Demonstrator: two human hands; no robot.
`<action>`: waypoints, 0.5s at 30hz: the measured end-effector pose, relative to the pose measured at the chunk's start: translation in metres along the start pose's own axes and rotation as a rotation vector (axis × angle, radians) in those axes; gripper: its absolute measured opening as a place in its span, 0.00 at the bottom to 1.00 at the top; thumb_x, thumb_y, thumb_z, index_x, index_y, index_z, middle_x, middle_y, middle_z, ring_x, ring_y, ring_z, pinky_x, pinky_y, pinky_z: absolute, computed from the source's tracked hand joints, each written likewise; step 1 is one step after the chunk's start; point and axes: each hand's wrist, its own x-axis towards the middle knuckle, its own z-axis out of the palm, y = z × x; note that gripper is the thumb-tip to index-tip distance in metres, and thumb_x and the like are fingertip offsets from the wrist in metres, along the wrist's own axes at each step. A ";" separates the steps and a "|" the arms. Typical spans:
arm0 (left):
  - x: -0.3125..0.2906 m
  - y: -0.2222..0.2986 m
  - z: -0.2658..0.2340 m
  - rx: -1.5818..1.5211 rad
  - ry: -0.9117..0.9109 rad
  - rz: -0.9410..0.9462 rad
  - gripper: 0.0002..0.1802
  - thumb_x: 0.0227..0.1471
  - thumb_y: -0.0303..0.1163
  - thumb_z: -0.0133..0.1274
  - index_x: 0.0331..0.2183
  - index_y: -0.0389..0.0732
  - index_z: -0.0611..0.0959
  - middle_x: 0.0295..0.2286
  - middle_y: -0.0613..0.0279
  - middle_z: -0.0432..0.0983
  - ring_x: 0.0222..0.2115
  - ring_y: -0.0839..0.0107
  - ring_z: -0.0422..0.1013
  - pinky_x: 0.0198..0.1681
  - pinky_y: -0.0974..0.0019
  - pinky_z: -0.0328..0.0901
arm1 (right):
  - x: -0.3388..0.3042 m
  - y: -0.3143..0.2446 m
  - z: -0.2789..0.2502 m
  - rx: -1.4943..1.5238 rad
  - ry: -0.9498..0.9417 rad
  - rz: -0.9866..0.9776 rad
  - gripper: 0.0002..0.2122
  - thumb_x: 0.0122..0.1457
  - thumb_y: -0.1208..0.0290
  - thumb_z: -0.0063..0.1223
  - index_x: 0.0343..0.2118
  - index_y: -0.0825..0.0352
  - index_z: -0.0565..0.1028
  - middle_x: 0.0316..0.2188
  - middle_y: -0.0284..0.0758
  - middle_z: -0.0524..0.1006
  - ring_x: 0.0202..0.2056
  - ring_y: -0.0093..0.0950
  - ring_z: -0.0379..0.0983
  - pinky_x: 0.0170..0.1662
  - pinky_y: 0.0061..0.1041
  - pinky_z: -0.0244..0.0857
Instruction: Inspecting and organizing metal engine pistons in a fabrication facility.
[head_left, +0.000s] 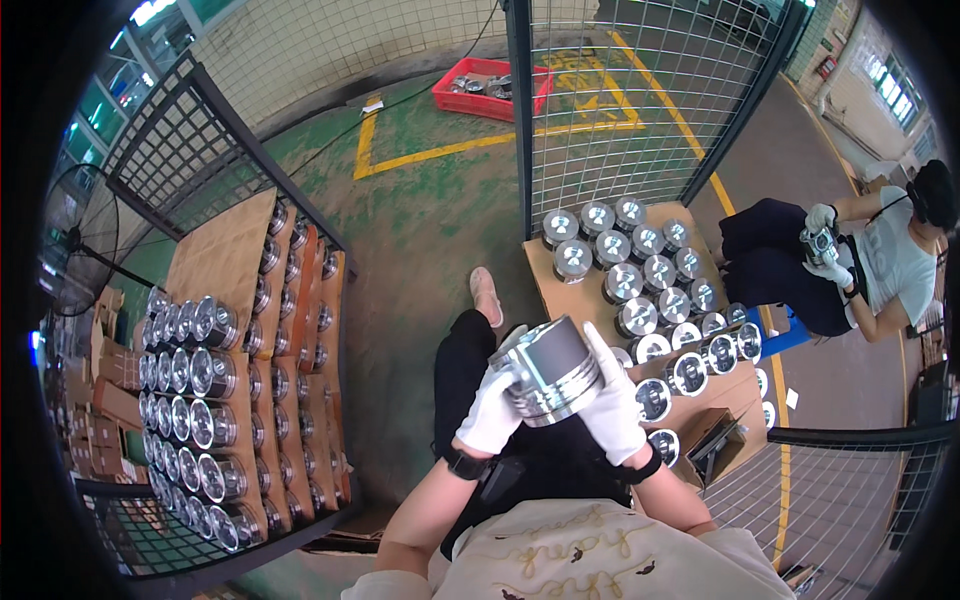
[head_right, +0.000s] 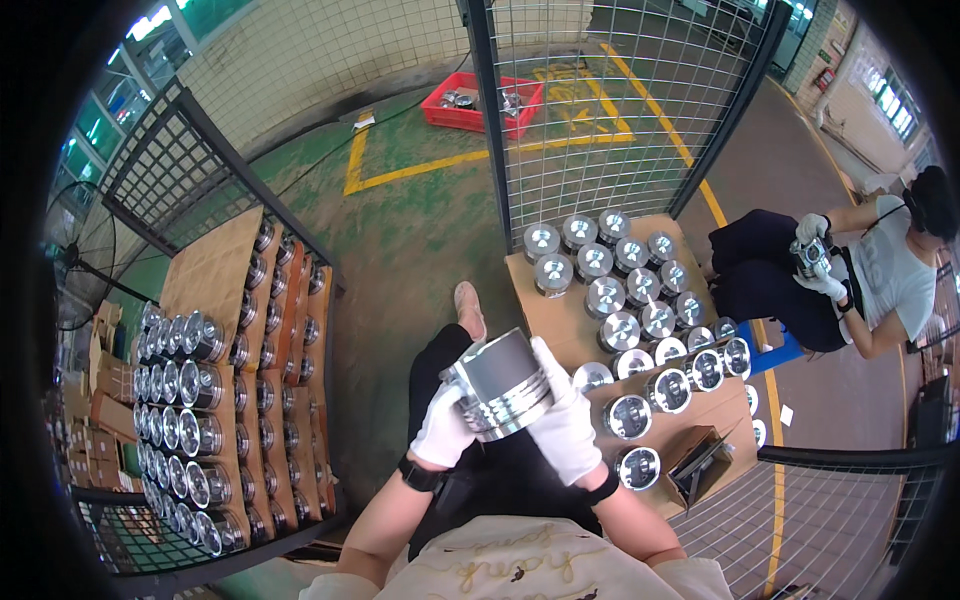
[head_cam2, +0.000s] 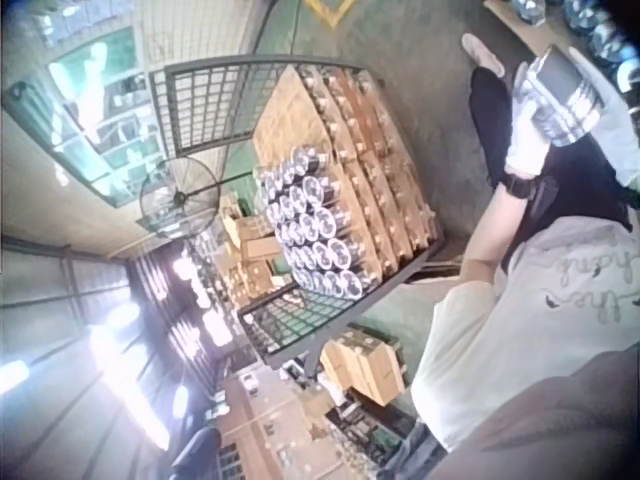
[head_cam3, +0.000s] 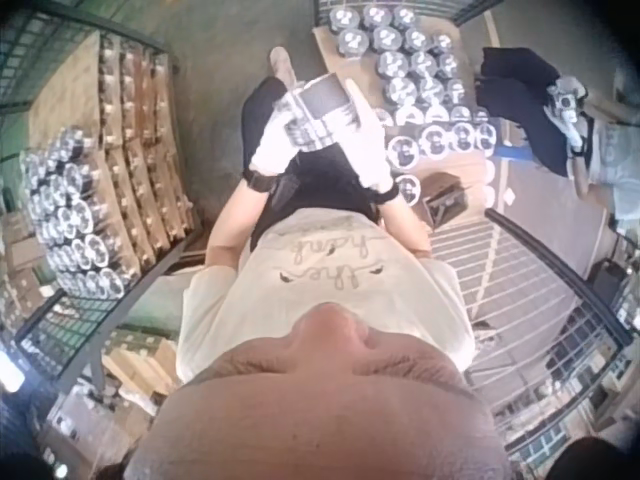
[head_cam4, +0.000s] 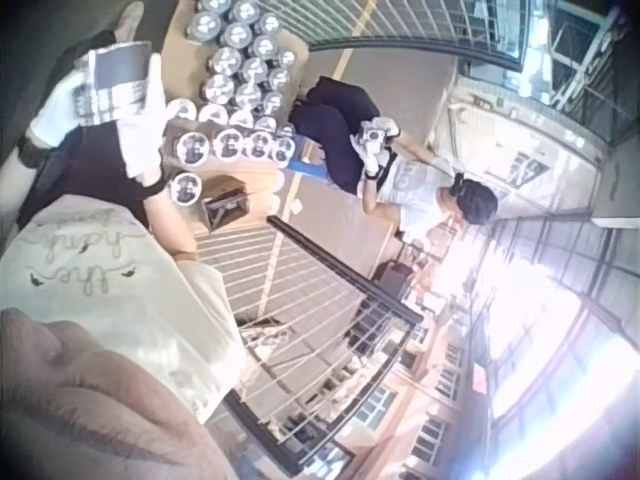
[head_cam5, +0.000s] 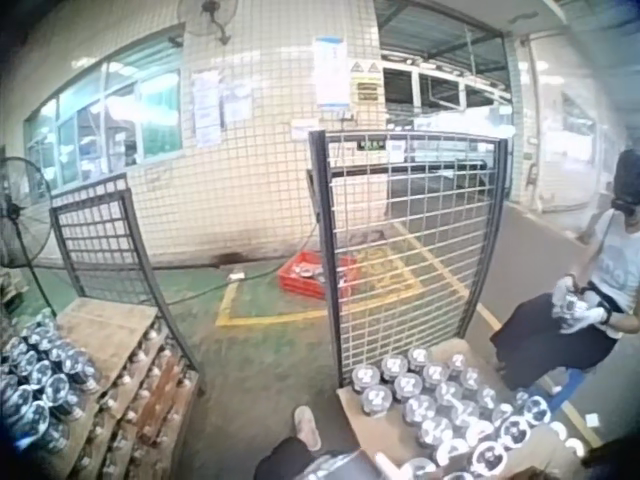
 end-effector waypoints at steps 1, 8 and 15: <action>0.002 -0.005 -0.005 0.084 0.151 -0.033 0.25 0.60 0.34 0.39 0.57 0.36 0.65 0.51 0.55 0.69 0.50 0.65 0.69 0.54 0.61 0.64 | -0.002 -0.013 0.002 -0.435 0.039 -0.121 0.33 0.49 0.77 0.60 0.61 0.64 0.61 0.46 0.39 0.74 0.46 0.35 0.73 0.49 0.29 0.67; 0.013 0.007 0.023 -0.135 -0.064 -0.082 0.26 0.63 0.40 0.31 0.57 0.35 0.64 0.53 0.51 0.67 0.52 0.59 0.66 0.57 0.54 0.62 | -0.010 0.010 0.007 -0.014 0.039 -0.212 0.42 0.48 0.77 0.60 0.65 0.66 0.48 0.57 0.44 0.64 0.55 0.34 0.66 0.54 0.32 0.65; -0.005 0.013 0.058 0.780 0.019 0.285 0.50 0.41 0.24 0.64 0.61 0.36 0.54 0.55 0.53 0.62 0.55 0.62 0.62 0.59 0.60 0.58 | -0.001 0.008 -0.005 1.017 -0.321 0.266 0.33 0.65 0.45 0.32 0.64 0.66 0.52 0.60 0.39 0.61 0.59 0.34 0.60 0.61 0.36 0.55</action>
